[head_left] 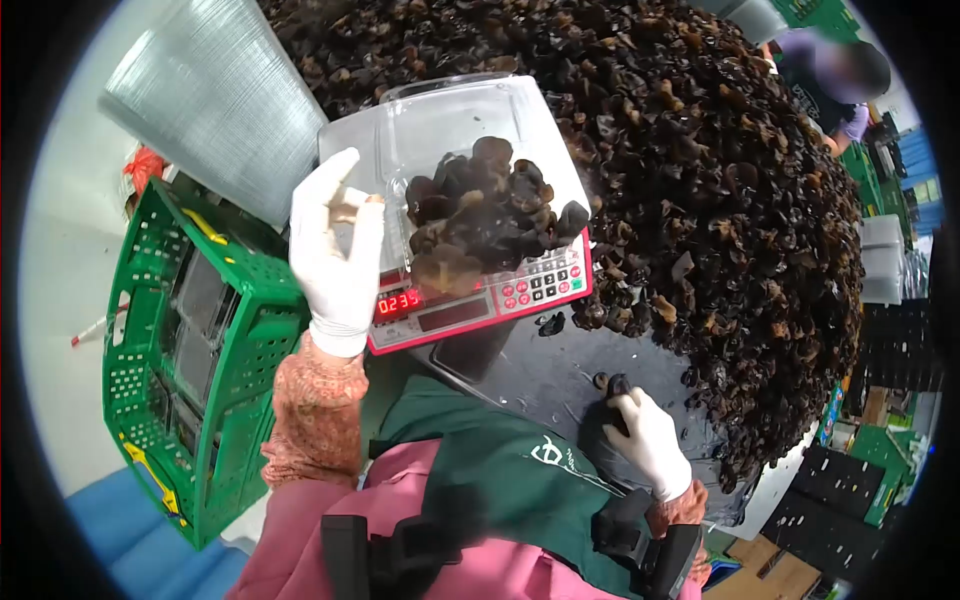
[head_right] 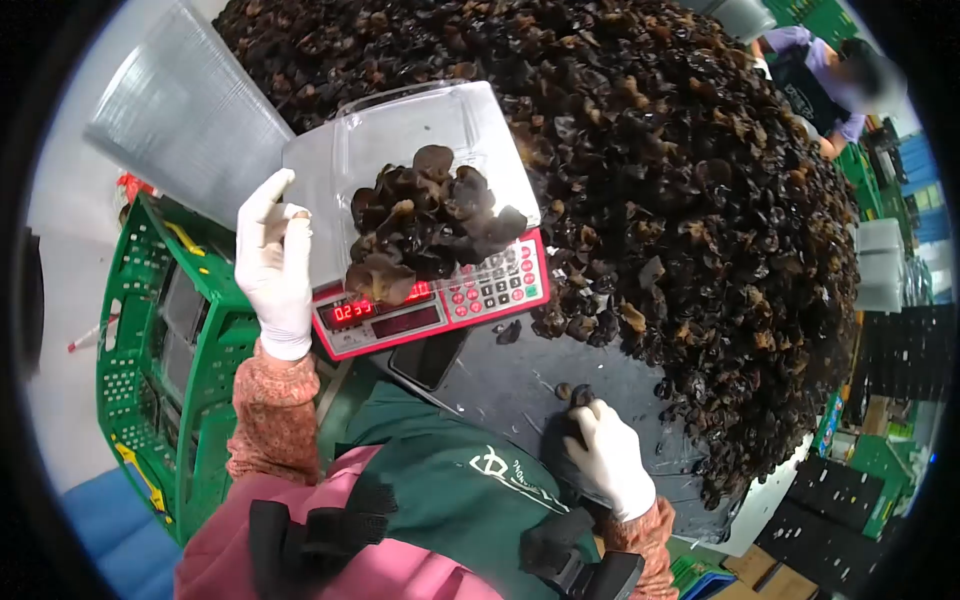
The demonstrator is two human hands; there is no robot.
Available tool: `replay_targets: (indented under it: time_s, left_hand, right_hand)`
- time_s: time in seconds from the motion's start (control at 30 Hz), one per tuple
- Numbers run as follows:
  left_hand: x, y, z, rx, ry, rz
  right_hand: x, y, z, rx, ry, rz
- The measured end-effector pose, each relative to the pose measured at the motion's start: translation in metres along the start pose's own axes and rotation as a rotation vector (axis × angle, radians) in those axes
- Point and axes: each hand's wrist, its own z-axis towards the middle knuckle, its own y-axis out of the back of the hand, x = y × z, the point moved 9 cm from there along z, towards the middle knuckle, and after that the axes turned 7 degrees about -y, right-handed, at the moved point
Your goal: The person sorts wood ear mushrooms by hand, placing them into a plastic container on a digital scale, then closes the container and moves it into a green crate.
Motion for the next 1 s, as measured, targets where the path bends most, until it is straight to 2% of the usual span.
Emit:
replay_targets:
  time_s: [0.03, 0.17, 0.27, 0.33, 0.4, 0.47, 0.53, 0.57, 0.67, 0.73, 0.87, 0.93, 1.0]
  left_hand:
    - [-0.001, 0.011, -0.002, -0.016, -0.009, 0.004]
    - [-0.008, 0.039, -0.007, -0.05, -0.04, 0.008]
    - [-0.02, 0.046, -0.014, -0.054, -0.046, 0.002]
    - [-0.027, 0.042, -0.015, -0.051, -0.04, 0.002]
    - [-0.032, 0.036, -0.016, -0.044, -0.036, 0.004]
    - [-0.033, 0.028, -0.016, -0.038, -0.027, 0.0]
    - [-0.033, 0.023, -0.015, -0.037, -0.021, 0.001]
    - [-0.032, 0.02, -0.015, -0.037, -0.016, -0.003]
    - [-0.028, 0.018, -0.016, -0.04, -0.002, -0.002]
    - [-0.027, 0.017, -0.019, -0.044, 0.012, -0.008]
    - [-0.027, 0.014, -0.025, -0.039, 0.029, -0.024]
    - [-0.028, 0.011, -0.026, -0.038, 0.032, -0.029]
    - [-0.029, 0.01, -0.025, -0.039, 0.032, -0.034]
  right_hand:
    - [-0.014, -0.009, -0.007, 0.036, -0.092, -0.102]
    - [-0.017, 0.028, -0.014, -0.111, -0.067, -0.087]
    - [0.02, 0.078, 0.018, -0.329, 0.065, -0.028]
    - [0.056, 0.11, 0.042, -0.508, 0.236, 0.024]
    - [0.088, 0.131, 0.07, -0.575, 0.337, 0.195]
    - [0.108, 0.141, 0.102, -0.566, 0.314, 0.244]
    - [0.121, 0.142, 0.134, -0.555, 0.256, 0.163]
    - [0.122, 0.136, 0.15, -0.491, 0.265, 0.186]
    - [0.121, 0.136, 0.16, -0.554, 0.358, 0.226]
    - [0.115, 0.145, 0.149, -0.546, 0.313, 0.369]
    - [0.081, 0.139, 0.114, -0.331, 0.153, 0.6]
    - [0.074, 0.124, 0.092, -0.181, 0.183, 0.585]
    - [0.061, 0.085, 0.072, -0.011, 0.194, 0.431]
